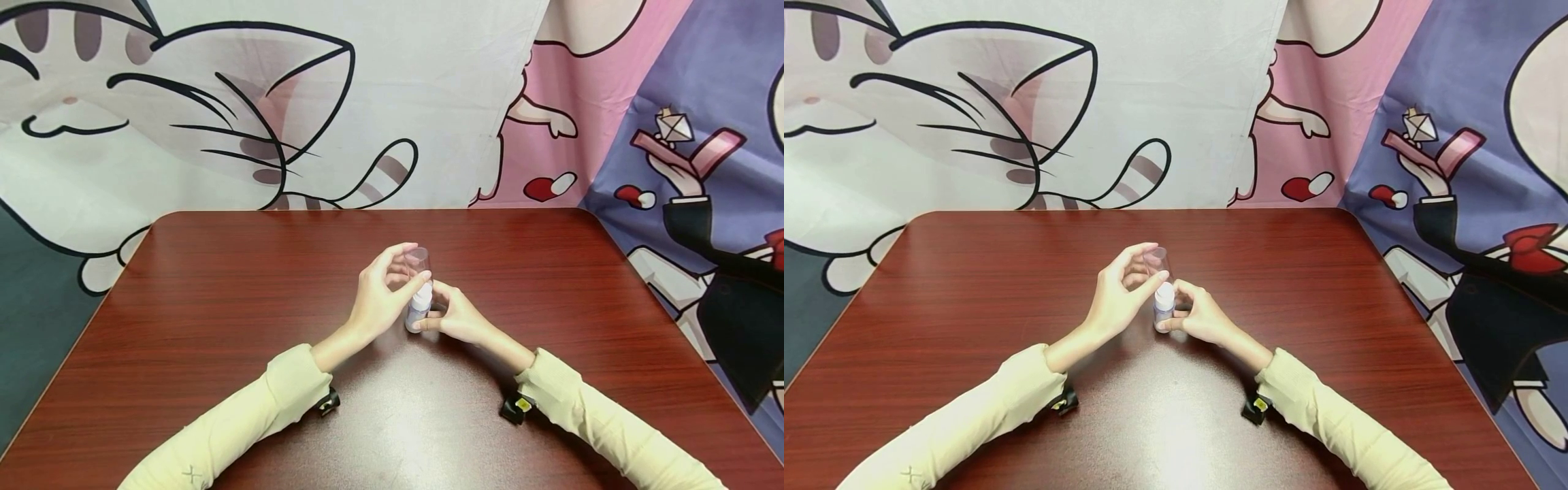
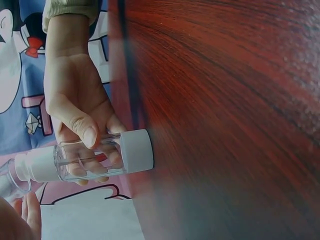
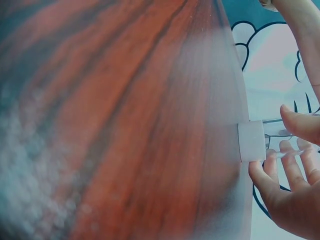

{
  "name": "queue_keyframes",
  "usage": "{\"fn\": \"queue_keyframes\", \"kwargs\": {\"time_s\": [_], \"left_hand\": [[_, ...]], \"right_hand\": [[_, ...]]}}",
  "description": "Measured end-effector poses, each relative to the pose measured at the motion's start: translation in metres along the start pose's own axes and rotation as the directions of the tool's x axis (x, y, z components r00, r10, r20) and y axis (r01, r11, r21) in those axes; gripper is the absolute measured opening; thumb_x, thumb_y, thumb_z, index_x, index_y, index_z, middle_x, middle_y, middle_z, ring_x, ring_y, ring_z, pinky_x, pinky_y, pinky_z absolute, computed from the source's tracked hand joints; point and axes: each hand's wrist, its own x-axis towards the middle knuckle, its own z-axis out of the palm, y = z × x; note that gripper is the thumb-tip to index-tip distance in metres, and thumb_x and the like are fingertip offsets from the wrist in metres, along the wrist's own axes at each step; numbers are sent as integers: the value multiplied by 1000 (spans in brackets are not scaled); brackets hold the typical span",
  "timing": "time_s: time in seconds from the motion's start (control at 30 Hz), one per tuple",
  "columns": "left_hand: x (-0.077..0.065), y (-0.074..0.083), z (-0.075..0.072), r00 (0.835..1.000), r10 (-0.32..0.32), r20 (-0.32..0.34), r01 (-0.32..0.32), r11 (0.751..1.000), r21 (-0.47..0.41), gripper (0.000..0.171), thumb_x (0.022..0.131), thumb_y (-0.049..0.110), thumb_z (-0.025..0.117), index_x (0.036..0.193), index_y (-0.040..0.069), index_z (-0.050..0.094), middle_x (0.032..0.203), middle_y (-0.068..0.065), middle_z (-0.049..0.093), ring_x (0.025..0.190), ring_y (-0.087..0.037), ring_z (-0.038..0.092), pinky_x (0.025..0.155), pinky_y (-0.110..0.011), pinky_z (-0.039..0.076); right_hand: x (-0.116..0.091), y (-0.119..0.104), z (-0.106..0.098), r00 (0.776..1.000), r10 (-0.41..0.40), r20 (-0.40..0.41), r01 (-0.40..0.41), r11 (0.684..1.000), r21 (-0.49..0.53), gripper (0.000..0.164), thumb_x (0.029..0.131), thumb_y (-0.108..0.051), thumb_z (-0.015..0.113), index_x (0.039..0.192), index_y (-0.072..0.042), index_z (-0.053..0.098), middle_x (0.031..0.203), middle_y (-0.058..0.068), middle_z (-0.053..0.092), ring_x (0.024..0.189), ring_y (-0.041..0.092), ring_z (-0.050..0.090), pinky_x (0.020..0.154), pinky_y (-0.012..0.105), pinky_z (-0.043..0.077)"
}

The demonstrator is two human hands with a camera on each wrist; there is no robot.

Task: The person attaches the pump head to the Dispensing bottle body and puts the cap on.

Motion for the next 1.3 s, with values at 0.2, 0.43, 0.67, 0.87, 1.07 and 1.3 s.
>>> {"fn": "queue_keyframes", "kwargs": {"time_s": [0.2,0.43,0.67,0.87,1.07,1.3], "left_hand": [[-1,1,1,1000,8,8,-7,1000,-11,44,84,11,73,125,5,58,105,-14,66,90,-24,65,82,-34,58],[-3,-2,1,999,34,22,-34,999,2,43,84,12,74,124,5,59,103,-11,66,90,-21,65,81,-27,58],[-4,-4,1,998,66,23,-66,998,16,43,84,14,74,123,5,59,104,-9,66,90,-19,65,81,-25,57],[-5,-3,1,997,65,29,-66,998,22,42,83,13,74,123,8,59,105,-7,66,90,-17,64,81,-24,57],[-6,-4,1,997,65,38,-66,997,36,43,83,12,74,122,5,59,105,-7,66,89,-17,65,81,-23,57],[-8,-6,1,997,66,50,-67,997,34,44,82,13,76,123,6,60,108,-8,66,90,-19,65,81,-27,58]], "right_hand": [[0,0,1,1000,7,-2,-7,1000,1,65,71,7,78,130,5,50,117,24,63,101,13,63,87,28,56],[1,1,1,1000,14,0,-14,999,42,67,71,10,76,132,6,48,117,25,61,98,10,63,87,31,57],[0,2,1,1000,17,-5,-16,999,45,66,71,9,76,131,6,49,117,24,61,98,10,62,88,33,57],[0,2,1,1000,22,-6,-22,999,41,65,70,9,76,129,6,50,114,23,62,96,8,63,88,32,57],[0,2,2,999,32,-5,-32,998,56,64,71,10,76,129,6,50,117,23,61,98,9,63,88,32,57],[0,1,2,999,35,-5,-35,997,69,67,71,11,75,131,7,48,121,26,59,98,8,63,88,32,57]]}}
